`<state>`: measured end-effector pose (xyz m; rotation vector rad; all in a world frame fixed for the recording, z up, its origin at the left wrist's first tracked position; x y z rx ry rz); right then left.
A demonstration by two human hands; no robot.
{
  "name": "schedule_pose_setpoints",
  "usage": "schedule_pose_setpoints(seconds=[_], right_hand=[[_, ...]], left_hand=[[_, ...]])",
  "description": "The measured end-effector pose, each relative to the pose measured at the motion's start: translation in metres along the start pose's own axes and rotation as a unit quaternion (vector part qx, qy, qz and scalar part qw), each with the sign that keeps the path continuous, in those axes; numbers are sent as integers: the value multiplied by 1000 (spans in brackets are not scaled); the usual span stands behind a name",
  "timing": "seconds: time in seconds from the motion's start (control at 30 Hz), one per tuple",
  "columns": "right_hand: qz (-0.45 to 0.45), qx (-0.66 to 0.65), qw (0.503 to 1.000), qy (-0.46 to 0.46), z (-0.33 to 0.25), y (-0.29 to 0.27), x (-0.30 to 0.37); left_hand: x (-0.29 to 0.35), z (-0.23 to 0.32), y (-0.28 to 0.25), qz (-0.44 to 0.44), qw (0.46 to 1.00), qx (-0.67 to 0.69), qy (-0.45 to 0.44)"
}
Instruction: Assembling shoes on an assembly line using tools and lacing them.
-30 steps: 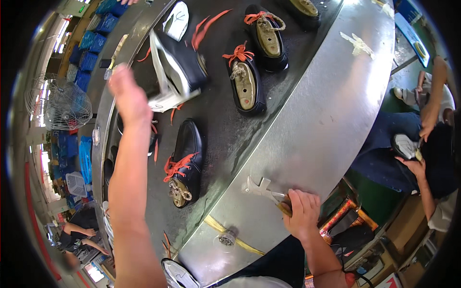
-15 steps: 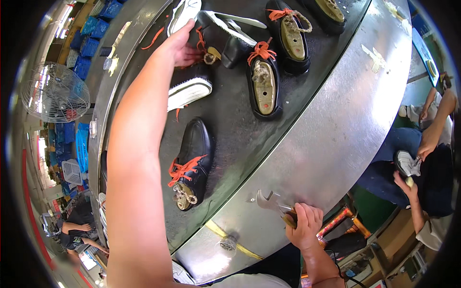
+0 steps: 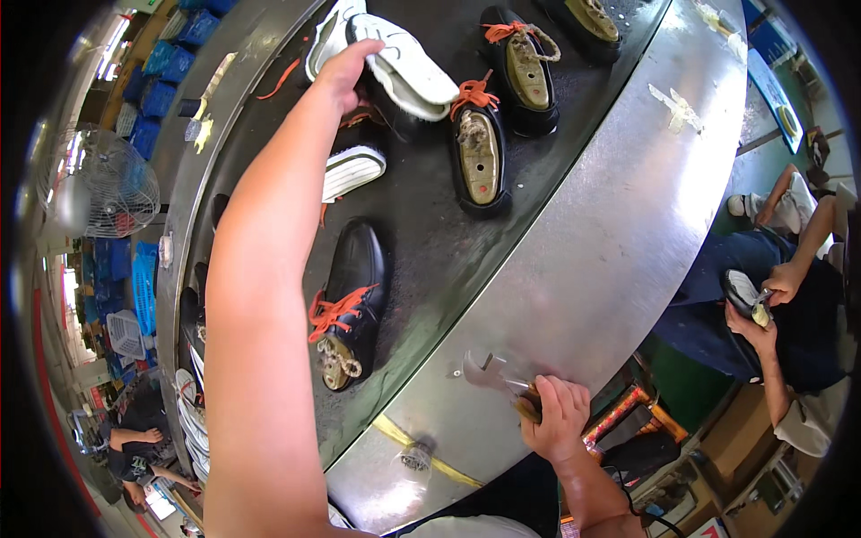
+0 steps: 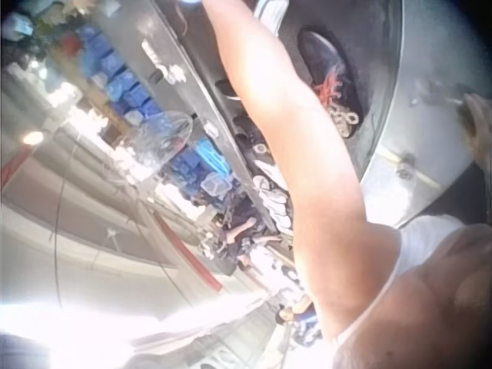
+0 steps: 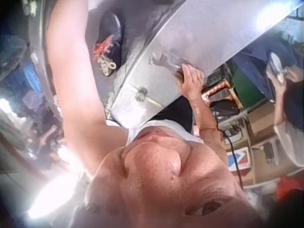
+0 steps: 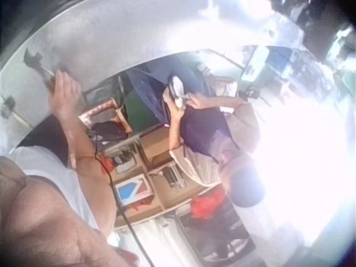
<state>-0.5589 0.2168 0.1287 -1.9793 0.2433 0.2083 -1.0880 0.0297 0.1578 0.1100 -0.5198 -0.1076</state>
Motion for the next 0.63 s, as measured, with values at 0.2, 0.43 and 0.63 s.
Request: schedule_pose_setpoints(seconds=[0.2,0.43,0.63], right_hand=[[22,6,1000,-6,5,6,7],[62,73,995,-10,11,23,10],[26,36,998,33,-9,20,22]], left_hand=[[143,0,-41,-114,965,180,154],[424,-59,-146,-119,948,290,49],[626,-198,-192,109,986,126,-14]])
Point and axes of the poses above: each hand's wrist, its own x-axis away from the middle knuckle, its own y-axis out of the palm, z = x × y, the point moved 1 cm from there along -x, towards the middle knuckle, and after that the axes turned 12 degrees about x, right-handed, at the moved point
